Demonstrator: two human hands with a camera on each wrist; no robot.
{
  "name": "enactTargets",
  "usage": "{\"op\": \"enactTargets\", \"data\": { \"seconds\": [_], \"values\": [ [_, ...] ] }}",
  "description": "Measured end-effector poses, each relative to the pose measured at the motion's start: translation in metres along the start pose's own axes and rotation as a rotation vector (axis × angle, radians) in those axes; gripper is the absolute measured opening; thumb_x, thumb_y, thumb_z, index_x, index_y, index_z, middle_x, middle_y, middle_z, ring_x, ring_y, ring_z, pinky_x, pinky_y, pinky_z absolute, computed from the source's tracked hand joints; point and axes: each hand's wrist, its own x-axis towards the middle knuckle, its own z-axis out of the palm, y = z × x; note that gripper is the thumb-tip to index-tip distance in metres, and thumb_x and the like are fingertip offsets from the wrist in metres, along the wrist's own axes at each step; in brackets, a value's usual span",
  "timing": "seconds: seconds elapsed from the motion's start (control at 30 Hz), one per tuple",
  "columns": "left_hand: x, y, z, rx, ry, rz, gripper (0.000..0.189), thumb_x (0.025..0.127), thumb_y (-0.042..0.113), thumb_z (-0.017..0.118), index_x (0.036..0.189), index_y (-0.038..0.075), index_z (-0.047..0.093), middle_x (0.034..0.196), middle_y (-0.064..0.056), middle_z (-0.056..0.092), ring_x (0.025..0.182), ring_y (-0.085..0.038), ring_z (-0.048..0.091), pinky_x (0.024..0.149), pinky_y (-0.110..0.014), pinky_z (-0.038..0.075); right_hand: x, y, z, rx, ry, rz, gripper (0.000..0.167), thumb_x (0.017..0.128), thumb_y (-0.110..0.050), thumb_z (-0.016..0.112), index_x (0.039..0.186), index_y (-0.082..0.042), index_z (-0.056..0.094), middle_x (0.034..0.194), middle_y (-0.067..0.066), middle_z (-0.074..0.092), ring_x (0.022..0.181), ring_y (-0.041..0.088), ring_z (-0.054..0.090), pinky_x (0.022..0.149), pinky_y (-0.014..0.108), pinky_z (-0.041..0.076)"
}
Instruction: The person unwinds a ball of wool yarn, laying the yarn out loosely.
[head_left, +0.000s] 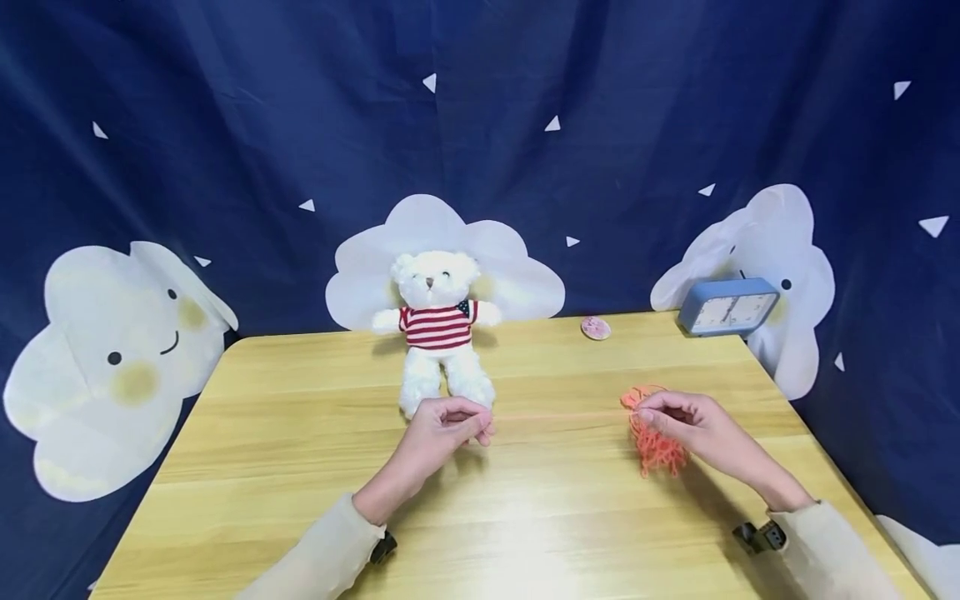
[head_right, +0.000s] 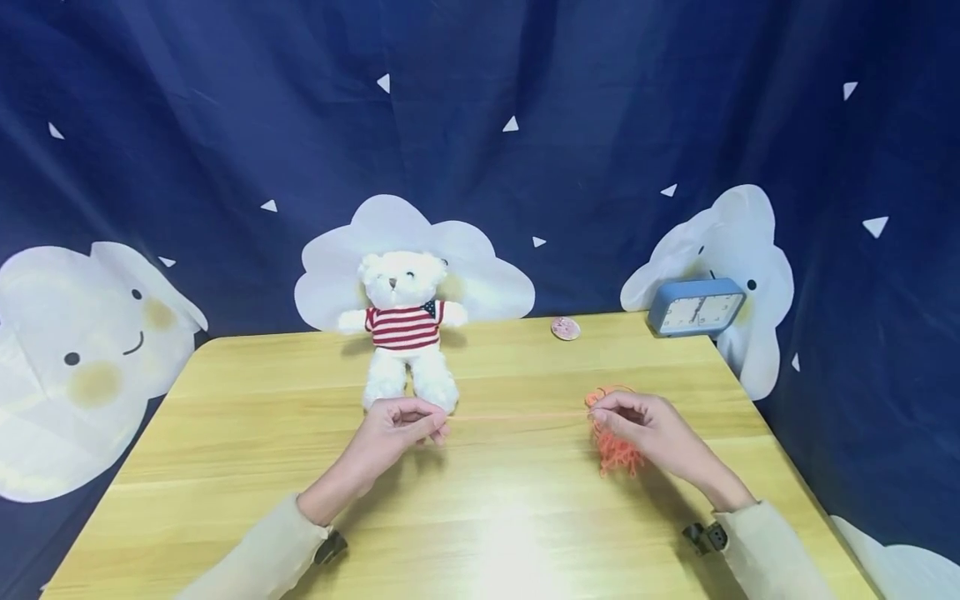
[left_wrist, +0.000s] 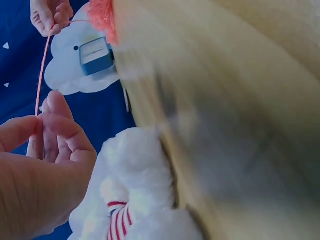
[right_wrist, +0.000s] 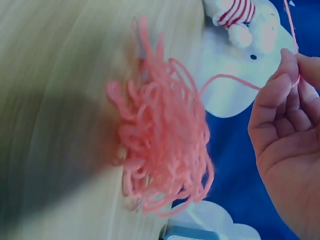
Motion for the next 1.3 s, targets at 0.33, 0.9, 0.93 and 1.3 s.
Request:
{"op": "enactTargets", "data": {
  "seconds": [0.33, 0.9, 0.93, 1.3],
  "values": [
    [0.012, -0.028, 0.017, 0.134, 0.058, 0.086, 0.009, 0.097, 0.007, 0.082, 0.102, -0.001, 0.082, 0.097, -0.004, 0.079, 0.087, -0.018, 0.071, 0.080, -0.028, 0.059, -0.004, 0.018, -0.008, -0.100, 0.136, 0.121, 0.011, 0.108, -0.012, 0.071, 0.113, -0.004, 0.078, 0.088, 0.014, 0.070, 0.065, 0.020, 0.056, 0.053, 0.030, 0.048],
    [0.039, -0.050, 0.041, 0.669, -0.004, 0.181, 0.014, 0.087, 0.007, 0.083, 0.079, 0.018, 0.082, 0.061, 0.016, 0.060, 0.052, -0.002, 0.050, 0.050, -0.025, 0.046, -0.016, 0.039, -0.002, -0.393, 0.228, 0.116, 0.010, 0.097, -0.004, 0.082, 0.099, -0.013, 0.078, 0.088, -0.005, 0.066, 0.072, 0.008, 0.056, 0.059, 0.025, 0.048],
    [0.040, -0.049, 0.041, 0.690, -0.006, 0.176, 0.014, 0.087, 0.006, 0.083, 0.079, 0.018, 0.082, 0.062, 0.016, 0.062, 0.053, -0.002, 0.050, 0.050, -0.023, 0.045, -0.016, 0.041, 0.000, -0.396, 0.220, 0.117, 0.012, 0.097, -0.003, 0.082, 0.099, -0.014, 0.078, 0.088, -0.006, 0.065, 0.072, 0.008, 0.055, 0.059, 0.025, 0.048],
    [0.034, -0.042, 0.044, 0.869, -0.096, 0.150, 0.011, 0.088, 0.005, 0.081, 0.097, 0.009, 0.075, 0.068, 0.011, 0.056, 0.059, -0.003, 0.051, 0.054, -0.024, 0.046, -0.029, 0.030, 0.001, -0.566, 0.202, -0.001, 0.035, 0.091, 0.002, 0.081, 0.124, -0.004, 0.073, 0.117, 0.010, 0.063, 0.085, 0.014, 0.058, 0.068, 0.029, 0.054]
  ]
}}
